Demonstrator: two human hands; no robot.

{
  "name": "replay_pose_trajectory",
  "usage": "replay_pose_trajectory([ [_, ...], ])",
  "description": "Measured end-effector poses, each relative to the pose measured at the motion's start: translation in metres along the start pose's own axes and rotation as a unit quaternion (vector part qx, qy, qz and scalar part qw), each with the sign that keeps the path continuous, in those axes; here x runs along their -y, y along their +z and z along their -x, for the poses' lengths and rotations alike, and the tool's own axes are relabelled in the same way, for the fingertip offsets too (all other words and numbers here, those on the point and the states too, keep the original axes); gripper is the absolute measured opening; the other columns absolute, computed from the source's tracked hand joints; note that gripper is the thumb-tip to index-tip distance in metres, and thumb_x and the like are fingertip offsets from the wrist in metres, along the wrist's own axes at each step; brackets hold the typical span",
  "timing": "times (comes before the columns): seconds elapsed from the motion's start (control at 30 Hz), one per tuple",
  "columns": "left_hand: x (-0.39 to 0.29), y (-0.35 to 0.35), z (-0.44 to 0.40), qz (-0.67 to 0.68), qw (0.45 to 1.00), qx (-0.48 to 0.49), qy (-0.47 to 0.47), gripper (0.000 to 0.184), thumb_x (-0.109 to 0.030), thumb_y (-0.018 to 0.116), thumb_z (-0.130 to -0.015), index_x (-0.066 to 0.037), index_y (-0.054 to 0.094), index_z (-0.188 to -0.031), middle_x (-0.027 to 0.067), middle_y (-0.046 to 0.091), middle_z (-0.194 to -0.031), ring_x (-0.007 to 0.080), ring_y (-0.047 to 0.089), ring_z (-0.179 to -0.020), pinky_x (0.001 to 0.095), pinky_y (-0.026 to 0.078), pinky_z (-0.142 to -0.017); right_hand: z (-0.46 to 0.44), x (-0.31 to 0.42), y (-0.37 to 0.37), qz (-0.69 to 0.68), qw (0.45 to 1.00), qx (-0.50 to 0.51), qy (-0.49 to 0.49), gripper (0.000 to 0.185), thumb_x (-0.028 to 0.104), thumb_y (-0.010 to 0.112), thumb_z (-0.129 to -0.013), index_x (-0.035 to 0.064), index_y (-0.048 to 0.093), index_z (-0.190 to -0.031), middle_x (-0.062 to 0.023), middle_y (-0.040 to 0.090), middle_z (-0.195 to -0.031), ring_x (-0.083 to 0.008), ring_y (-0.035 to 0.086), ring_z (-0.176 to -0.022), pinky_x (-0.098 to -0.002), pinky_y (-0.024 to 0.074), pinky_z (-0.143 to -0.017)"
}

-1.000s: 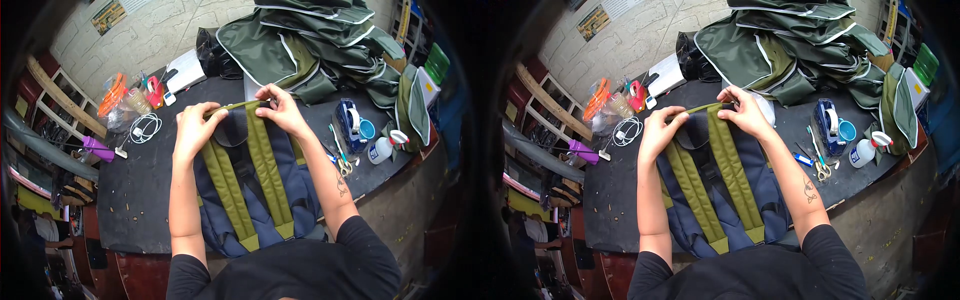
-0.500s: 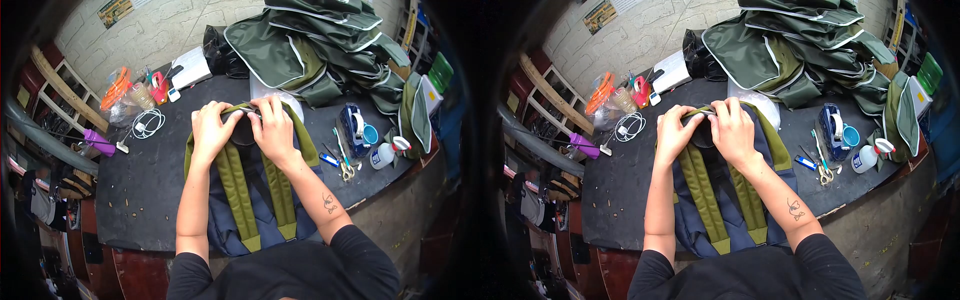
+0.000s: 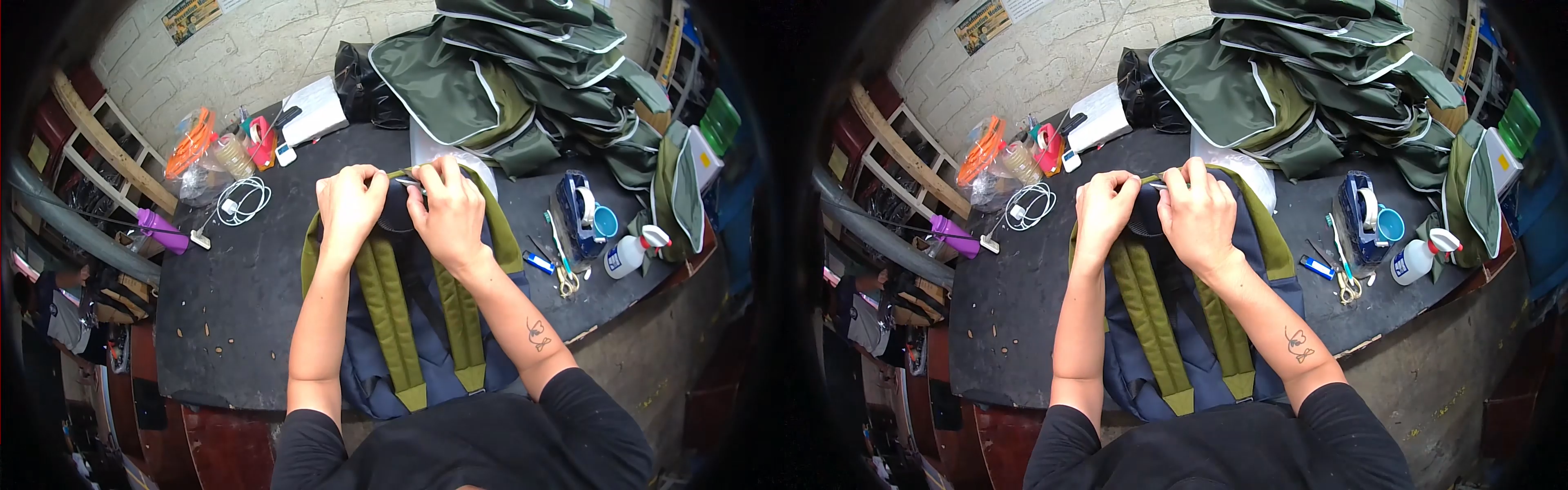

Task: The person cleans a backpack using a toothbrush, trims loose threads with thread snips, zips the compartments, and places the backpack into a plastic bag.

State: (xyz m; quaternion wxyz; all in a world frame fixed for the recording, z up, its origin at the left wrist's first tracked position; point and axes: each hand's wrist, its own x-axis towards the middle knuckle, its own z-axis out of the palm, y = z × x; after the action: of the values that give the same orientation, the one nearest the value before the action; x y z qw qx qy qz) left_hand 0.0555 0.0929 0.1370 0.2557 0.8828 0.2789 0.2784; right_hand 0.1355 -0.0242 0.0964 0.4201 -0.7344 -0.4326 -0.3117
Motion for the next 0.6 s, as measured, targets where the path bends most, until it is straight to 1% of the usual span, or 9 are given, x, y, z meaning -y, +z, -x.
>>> replay_pose_trajectory([
  [0.2, 0.003, 0.009, 0.001, -0.064, 0.996, -0.056, 0.038, 0.032, -0.029, 0.06, -0.081, 0.001, 0.069, -0.089, 0.0133, 0.066, -0.067, 0.0212, 0.065, -0.063, 0.0309, 0.047, -0.063, -0.002, 0.002, 0.002, 0.008, 1.0, 0.001, 0.008, 0.018, 0.012, 0.068, -0.073, 0.0051, 0.055, -0.084, -0.0094, 0.049, -0.085, -0.0261, 0.057, -0.07, -0.0384, 0.0462, -0.065],
  [0.3, 0.008, 0.015, 0.001, -0.083, 0.984, -0.124, 0.096, 0.032, -0.03, 0.061, -0.081, 0.0, 0.07, -0.086, 0.0132, 0.066, -0.066, 0.0227, 0.064, -0.063, 0.0329, 0.046, -0.065, -0.001, 0.004, 0.001, 0.009, 1.0, 0.012, 0.017, 0.018, 0.01, 0.067, -0.074, 0.0048, 0.056, -0.087, -0.0101, 0.05, -0.087, -0.0266, 0.057, -0.074, -0.0383, 0.0466, -0.067],
  [0.33, 0.008, 0.013, 0.001, -0.083, 0.984, -0.124, 0.096, 0.032, -0.03, 0.061, -0.081, 0.0, 0.07, -0.086, 0.0132, 0.066, -0.066, 0.0227, 0.064, -0.063, 0.0329, 0.046, -0.065, -0.002, 0.004, -0.001, 0.009, 1.0, 0.011, 0.017, 0.018, 0.01, 0.067, -0.074, 0.0048, 0.056, -0.087, -0.0101, 0.05, -0.087, -0.0266, 0.057, -0.074, -0.0383, 0.0466, -0.067],
  [0.4, 0.006, 0.002, 0.0, 0.045, 0.999, -0.02, 0.0, 0.027, -0.029, 0.064, -0.079, -0.003, 0.07, -0.083, 0.01, 0.065, -0.068, 0.0246, 0.062, -0.068, 0.0344, 0.038, -0.077, -0.012, -0.002, -0.012, -0.047, 0.999, -0.003, 0.001, 0.016, 0.006, 0.064, -0.075, 0.005, 0.058, -0.09, -0.0095, 0.051, -0.087, -0.0272, 0.057, -0.078, -0.0383, 0.0462, -0.069],
  [0.43, 0.007, -0.001, 0.001, 0.109, 0.992, 0.032, -0.05, 0.025, -0.029, 0.065, -0.078, -0.005, 0.07, -0.081, 0.0084, 0.064, -0.068, 0.0255, 0.061, -0.071, 0.0351, 0.034, -0.083, -0.017, -0.005, -0.018, -0.075, 0.997, -0.009, -0.008, 0.016, 0.004, 0.063, -0.075, 0.0051, 0.058, -0.091, -0.0092, 0.052, -0.087, -0.0275, 0.057, -0.081, -0.0383, 0.0461, -0.07],
  [0.47, 0.01, -0.002, 0.002, 0.108, 0.992, 0.031, -0.052, 0.025, -0.029, 0.065, -0.078, -0.005, 0.07, -0.081, 0.0084, 0.064, -0.068, 0.0255, 0.061, -0.071, 0.0351, 0.034, -0.083, -0.026, -0.013, -0.024, -0.077, 0.997, -0.008, -0.008, 0.016, 0.004, 0.063, -0.075, 0.0051, 0.058, -0.091, -0.0092, 0.052, -0.087, -0.0275, 0.057, -0.081, -0.0383, 0.0461, -0.07],
  [0.53, 0.018, 0.002, 0.007, 0.049, 0.996, -0.029, 0.067, 0.024, -0.025, 0.071, -0.074, -0.005, 0.07, -0.086, 0.009, 0.065, -0.071, 0.026, 0.062, -0.071, 0.0351, 0.038, -0.078, -0.048, -0.03, -0.035, -0.147, 0.986, 0.028, -0.071, 0.021, -0.002, 0.061, -0.073, 0.0066, 0.06, -0.092, -0.0065, 0.054, -0.084, -0.0258, 0.055, -0.086, -0.0363, 0.0437, -0.075],
  [0.57, 0.02, 0.003, 0.009, 0.02, 0.99, -0.059, 0.127, 0.025, -0.024, 0.074, -0.071, -0.006, 0.07, -0.088, 0.0093, 0.066, -0.072, 0.0262, 0.062, -0.071, 0.0351, 0.039, -0.075, -0.055, -0.031, -0.039, -0.147, 0.986, 0.028, -0.072, 0.021, -0.002, 0.061, -0.073, 0.0066, 0.06, -0.092, -0.0065, 0.054, -0.084, -0.0258, 0.055, -0.086, -0.0363, 0.0437, -0.075],
  [0.6, 0.018, 0.002, 0.01, 0.02, 0.99, -0.059, 0.127, 0.025, -0.024, 0.074, -0.071, -0.006, 0.07, -0.088, 0.0093, 0.066, -0.072, 0.0262, 0.062, -0.071, 0.0351, 0.039, -0.075, -0.061, -0.032, -0.043, -0.1, 0.983, 0.033, -0.147, 0.021, -0.002, 0.061, -0.071, 0.0072, 0.061, -0.09, -0.0057, 0.054, -0.083, -0.0251, 0.054, -0.086, -0.0357, 0.0426, -0.076],
])
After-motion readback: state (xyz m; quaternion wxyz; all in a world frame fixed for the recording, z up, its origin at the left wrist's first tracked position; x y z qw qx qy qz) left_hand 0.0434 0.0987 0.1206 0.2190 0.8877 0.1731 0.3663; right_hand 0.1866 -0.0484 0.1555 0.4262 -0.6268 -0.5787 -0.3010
